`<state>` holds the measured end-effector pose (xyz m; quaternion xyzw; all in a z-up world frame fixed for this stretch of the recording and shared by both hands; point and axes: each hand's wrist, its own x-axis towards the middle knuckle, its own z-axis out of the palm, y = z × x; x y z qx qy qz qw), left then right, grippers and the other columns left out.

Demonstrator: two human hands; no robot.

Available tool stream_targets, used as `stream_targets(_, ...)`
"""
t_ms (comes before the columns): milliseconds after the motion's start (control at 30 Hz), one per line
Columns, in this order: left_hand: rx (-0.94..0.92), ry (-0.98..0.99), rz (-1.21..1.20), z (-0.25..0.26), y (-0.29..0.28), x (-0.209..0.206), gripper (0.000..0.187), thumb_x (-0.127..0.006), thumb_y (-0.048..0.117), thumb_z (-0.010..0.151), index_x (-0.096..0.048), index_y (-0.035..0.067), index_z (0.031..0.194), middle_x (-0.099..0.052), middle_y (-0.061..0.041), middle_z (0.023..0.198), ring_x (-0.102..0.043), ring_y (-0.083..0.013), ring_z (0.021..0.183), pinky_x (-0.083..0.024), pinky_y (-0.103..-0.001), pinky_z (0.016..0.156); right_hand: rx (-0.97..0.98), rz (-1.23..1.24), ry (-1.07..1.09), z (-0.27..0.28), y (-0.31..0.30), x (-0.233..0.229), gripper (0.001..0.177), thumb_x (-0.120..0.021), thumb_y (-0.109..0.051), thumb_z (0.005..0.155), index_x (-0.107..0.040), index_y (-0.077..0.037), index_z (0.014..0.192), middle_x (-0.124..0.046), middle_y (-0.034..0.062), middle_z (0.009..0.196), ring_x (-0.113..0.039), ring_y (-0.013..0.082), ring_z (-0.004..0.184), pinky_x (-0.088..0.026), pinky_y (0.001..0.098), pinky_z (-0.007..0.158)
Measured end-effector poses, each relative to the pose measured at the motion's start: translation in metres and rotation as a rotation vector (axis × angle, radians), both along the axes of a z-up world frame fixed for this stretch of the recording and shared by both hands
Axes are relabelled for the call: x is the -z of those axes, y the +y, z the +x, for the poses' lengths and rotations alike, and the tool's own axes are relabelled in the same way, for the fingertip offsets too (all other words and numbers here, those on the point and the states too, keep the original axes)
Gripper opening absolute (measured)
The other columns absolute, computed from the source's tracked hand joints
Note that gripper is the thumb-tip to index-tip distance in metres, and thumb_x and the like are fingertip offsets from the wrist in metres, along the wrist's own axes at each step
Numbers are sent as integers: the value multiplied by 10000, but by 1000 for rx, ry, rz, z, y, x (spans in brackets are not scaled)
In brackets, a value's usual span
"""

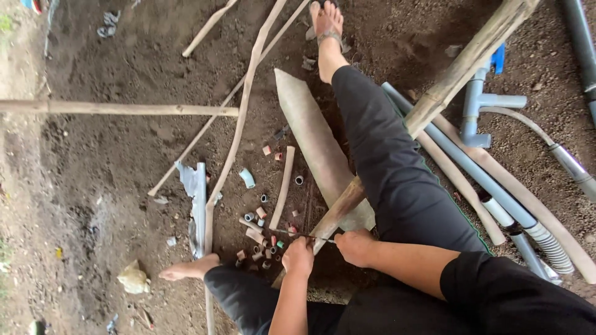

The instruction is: A person uses a handheld saw blade to cut through a bamboo pole while sitting on the ground.

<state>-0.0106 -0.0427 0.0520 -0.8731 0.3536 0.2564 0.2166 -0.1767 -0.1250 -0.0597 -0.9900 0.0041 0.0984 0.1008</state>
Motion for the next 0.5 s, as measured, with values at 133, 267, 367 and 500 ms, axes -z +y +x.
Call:
stream_targets(133,0,-47,-50,8,11,19,267,-565,374,1026,-726,174,1098,-768,-85,1058,-744,-338,1024,-594,-506,864,273,238,-101,0,11,8,92,-509,-72,933,-585,-67,883,-546,148,709,-534,282,518,-436,467,434)
stream_targets(267,-57,-31,-129,8,12,17,276,-612,415,997,-758,189,1058,-794,-87,1015,-740,-368,929,-570,-475,791,506,539,-90,-5,7,-6,114,-584,-124,908,-658,-68,973,-723,220,849,-709,435,720,-572,566,718)
stream_targets(367,-1,-48,-159,7,14,17,233,-629,365,988,-748,172,1041,-787,-67,1025,-741,-362,916,-579,-478,782,504,549,-47,-5,7,-7,106,-611,-138,912,-656,-74,984,-727,223,890,-715,421,738,-567,561,749)
stream_targets(500,-37,-29,-148,7,16,10,267,-635,417,996,-732,172,1040,-792,-86,1008,-738,-375,924,-570,-483,784,531,617,25,-10,-3,-27,137,-582,-118,909,-668,-65,1000,-739,227,933,-725,455,819,-585,549,798)
